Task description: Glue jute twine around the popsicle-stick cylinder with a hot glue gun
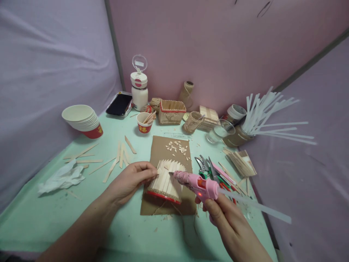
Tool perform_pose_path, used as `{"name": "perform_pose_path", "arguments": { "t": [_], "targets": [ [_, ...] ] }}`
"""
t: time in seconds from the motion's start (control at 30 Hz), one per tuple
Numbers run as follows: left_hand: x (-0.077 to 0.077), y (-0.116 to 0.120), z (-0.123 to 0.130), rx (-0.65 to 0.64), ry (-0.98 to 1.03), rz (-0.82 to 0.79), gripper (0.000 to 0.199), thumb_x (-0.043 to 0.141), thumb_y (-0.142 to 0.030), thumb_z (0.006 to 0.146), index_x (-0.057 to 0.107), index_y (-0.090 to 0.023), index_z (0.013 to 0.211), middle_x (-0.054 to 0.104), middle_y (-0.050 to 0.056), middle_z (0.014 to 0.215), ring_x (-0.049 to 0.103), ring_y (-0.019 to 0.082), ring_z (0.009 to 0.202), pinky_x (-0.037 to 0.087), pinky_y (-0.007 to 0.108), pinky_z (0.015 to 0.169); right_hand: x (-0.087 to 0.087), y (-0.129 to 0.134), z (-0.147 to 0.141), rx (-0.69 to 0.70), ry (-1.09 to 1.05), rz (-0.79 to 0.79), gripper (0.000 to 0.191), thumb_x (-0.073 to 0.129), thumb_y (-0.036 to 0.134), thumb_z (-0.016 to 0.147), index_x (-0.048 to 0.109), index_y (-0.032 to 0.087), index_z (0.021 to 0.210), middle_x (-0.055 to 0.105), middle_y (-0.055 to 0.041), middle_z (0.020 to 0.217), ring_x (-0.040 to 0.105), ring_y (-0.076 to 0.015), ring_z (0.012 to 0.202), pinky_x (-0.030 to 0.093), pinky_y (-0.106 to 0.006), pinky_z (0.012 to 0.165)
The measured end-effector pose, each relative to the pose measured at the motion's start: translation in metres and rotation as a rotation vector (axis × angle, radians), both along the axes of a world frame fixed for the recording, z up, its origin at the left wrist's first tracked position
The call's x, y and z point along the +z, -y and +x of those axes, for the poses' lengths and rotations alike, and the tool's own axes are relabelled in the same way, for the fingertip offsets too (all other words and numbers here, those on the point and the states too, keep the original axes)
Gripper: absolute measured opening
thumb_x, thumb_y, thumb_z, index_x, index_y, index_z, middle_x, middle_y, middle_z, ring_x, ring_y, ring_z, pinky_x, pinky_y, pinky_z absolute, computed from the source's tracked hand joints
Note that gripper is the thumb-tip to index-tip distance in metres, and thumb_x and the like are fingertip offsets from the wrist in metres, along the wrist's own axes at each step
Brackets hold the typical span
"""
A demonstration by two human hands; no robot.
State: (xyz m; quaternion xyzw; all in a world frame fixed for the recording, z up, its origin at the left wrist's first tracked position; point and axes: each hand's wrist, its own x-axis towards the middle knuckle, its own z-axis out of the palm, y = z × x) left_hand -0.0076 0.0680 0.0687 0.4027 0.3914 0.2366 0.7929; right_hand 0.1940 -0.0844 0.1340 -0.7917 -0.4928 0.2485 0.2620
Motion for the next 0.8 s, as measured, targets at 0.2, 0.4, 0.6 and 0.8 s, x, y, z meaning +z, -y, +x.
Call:
{"name": "perform_pose_path", "arguments": {
  "t": [0.2,0.4,0.6,0.8],
  "targets": [
    [0.000,0.000,0.000,0.003,0.005,0.001,0.010,0.069,-0.025,0.066,0.066,-0.016,0.064,0.057,-0.001,0.063,0.043,0.008,0.059,0.030,0.023,0.059,0.000,0.001,0.001,-0.009,0.000,-0.024,0.038,0.048,0.057,0.082,0.068,0.024,0.078,0.069,-0.0038,0.074,0.064,-0.0155,0.061,0.055,-0.018,0.054],
    [0.002,0.000,0.000,-0.001,-0.001,-0.006,0.010,0.069,-0.025,0.066,0.065,-0.016,0.064,0.056,-0.002,0.062,0.043,0.008,0.058,0.029,0.023,0.057,0.002,0.001,0.000,0.004,0.007,-0.029,0.038,0.049,0.055,0.083,0.066,0.023,0.070,0.067,-0.0033,0.068,0.063,-0.0154,0.060,0.054,-0.019,0.054],
    [0.000,0.000,-0.001,-0.011,-0.001,0.012,0.011,0.068,-0.025,0.067,0.065,-0.015,0.065,0.055,-0.002,0.063,0.043,0.008,0.059,0.029,0.023,0.058,0.004,0.001,-0.001,0.025,0.007,-0.023,0.038,0.047,0.054,0.084,0.070,0.024,0.082,0.069,-0.0032,0.070,0.063,-0.0156,0.059,0.054,-0.020,0.053],
    [0.000,0.000,-0.001,-0.021,0.001,0.015,0.014,0.068,-0.027,0.068,0.063,-0.014,0.065,0.054,-0.002,0.062,0.042,0.008,0.059,0.029,0.023,0.057,0.011,-0.002,0.000,0.085,0.059,-0.018,0.037,0.045,0.051,0.087,0.069,0.023,0.081,0.065,-0.0017,0.065,0.060,-0.0150,0.057,0.053,-0.021,0.053]
  ]
}}
